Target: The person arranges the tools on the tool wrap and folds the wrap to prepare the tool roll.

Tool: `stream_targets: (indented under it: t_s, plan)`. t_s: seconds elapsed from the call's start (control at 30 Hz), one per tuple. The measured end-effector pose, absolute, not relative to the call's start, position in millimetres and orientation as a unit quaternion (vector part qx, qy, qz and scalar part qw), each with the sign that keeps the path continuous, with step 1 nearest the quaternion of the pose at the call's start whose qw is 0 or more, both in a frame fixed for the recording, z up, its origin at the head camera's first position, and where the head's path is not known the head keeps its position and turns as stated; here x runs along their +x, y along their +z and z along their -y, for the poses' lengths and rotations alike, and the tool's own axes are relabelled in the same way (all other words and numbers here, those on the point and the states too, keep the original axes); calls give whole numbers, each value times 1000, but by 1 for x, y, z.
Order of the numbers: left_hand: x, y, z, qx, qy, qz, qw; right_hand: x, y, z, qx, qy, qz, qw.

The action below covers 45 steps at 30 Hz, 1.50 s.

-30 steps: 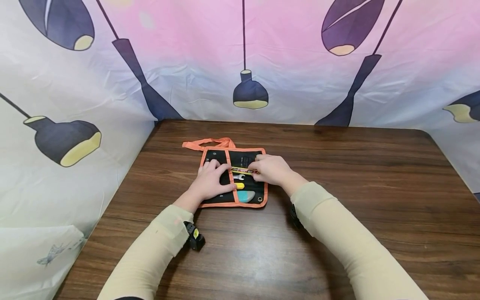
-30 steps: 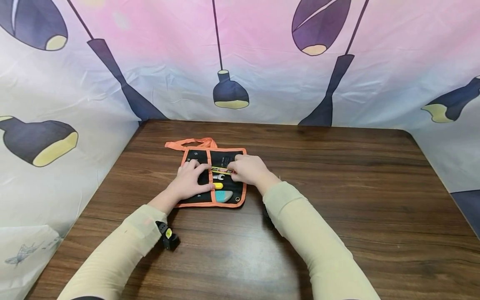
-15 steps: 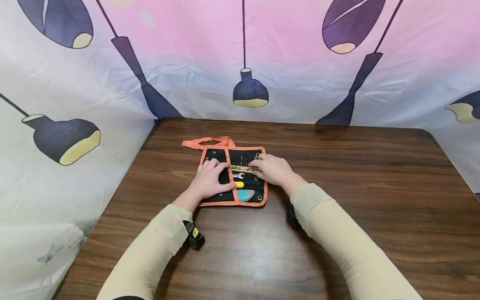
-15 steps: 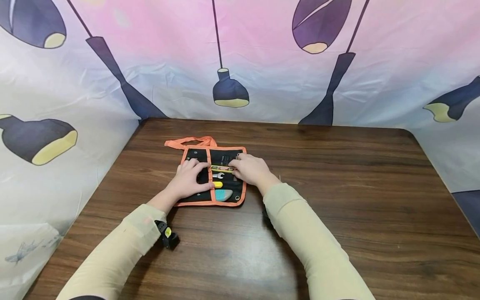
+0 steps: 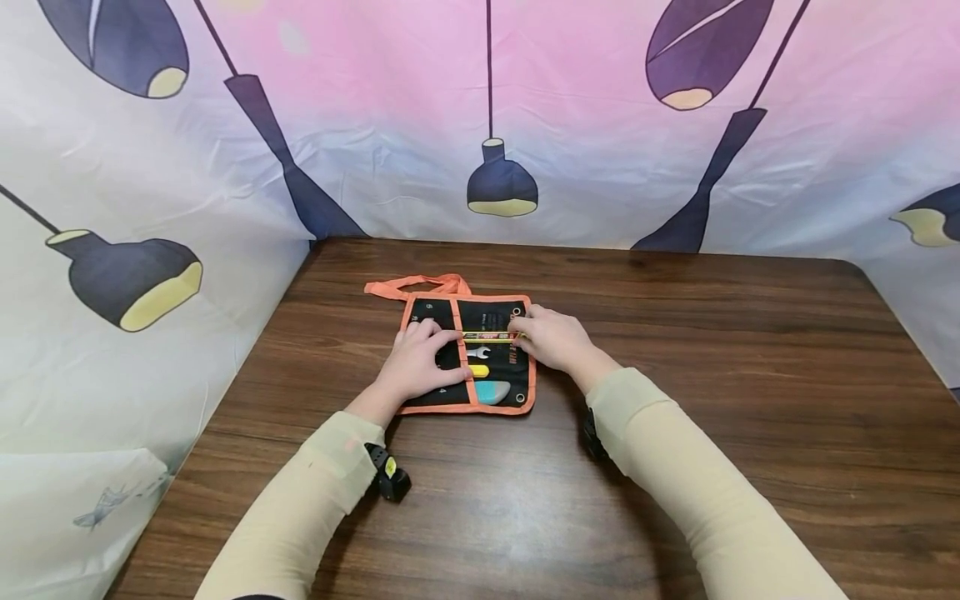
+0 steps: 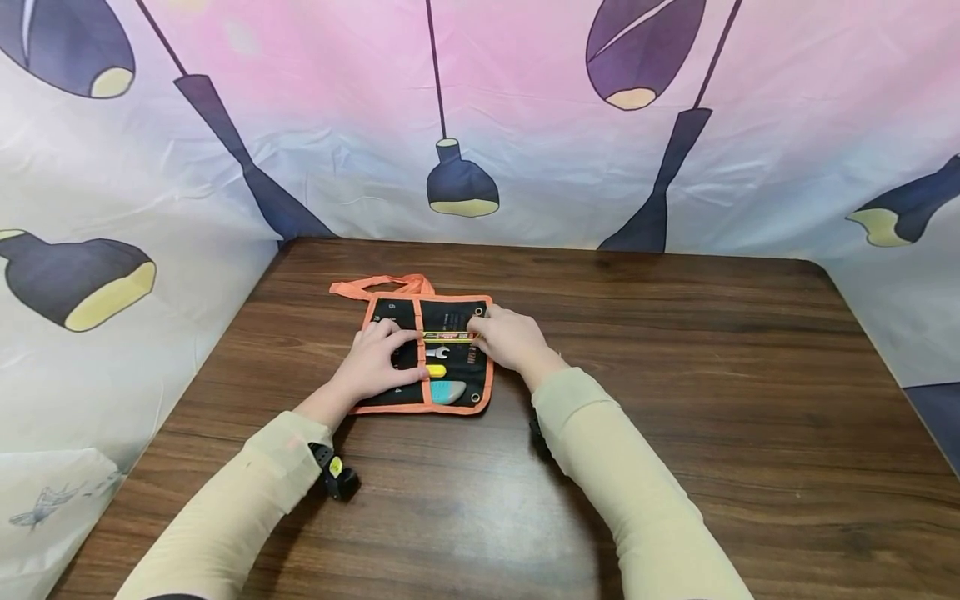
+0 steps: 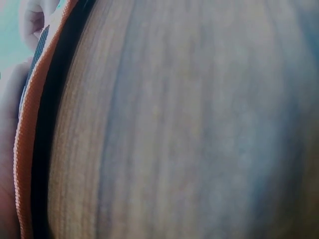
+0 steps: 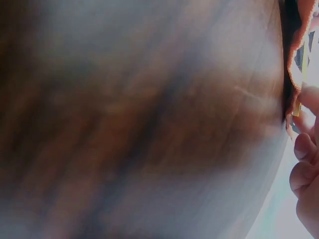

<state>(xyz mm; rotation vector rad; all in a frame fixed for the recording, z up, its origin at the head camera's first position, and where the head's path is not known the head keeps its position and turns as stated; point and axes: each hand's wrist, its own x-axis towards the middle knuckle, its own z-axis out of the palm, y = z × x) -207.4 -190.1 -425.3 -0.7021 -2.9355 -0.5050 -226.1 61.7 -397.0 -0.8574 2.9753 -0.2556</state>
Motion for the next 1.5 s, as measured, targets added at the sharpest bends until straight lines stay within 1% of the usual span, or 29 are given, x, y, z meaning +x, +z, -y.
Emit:
stream_targets:
  t_s: [0.17, 0.47, 0.67, 0.8, 1.03, 1.23, 1.5]
  plan:
    - [-207, -425, 190, -232, -163, 958, 43, -228, -398, -58, -259, -89, -962, 18]
    - [-207, -423, 192, -246, -172, 953, 41, -228, -401, -44, -230, -142, -961, 58]
    - [-207, -425, 193, -235, -171, 956, 36, -229, -403, -48, -190, -165, -965, 74]
    - [-207, -424, 192, -237, -170, 956, 38, -227, -403, -54, -185, -168, -965, 74]
    - [-207, -426, 189, -275, -168, 946, 33, -221, -404, -63, -188, -164, -965, 76]
    - [-206, -424, 185, -287, -176, 941, 33, -215, -403, -70, -200, -163, -964, 64]
    - [-206, -425, 185, -282, -180, 942, 27, -219, -403, -60, -198, -157, -966, 64]
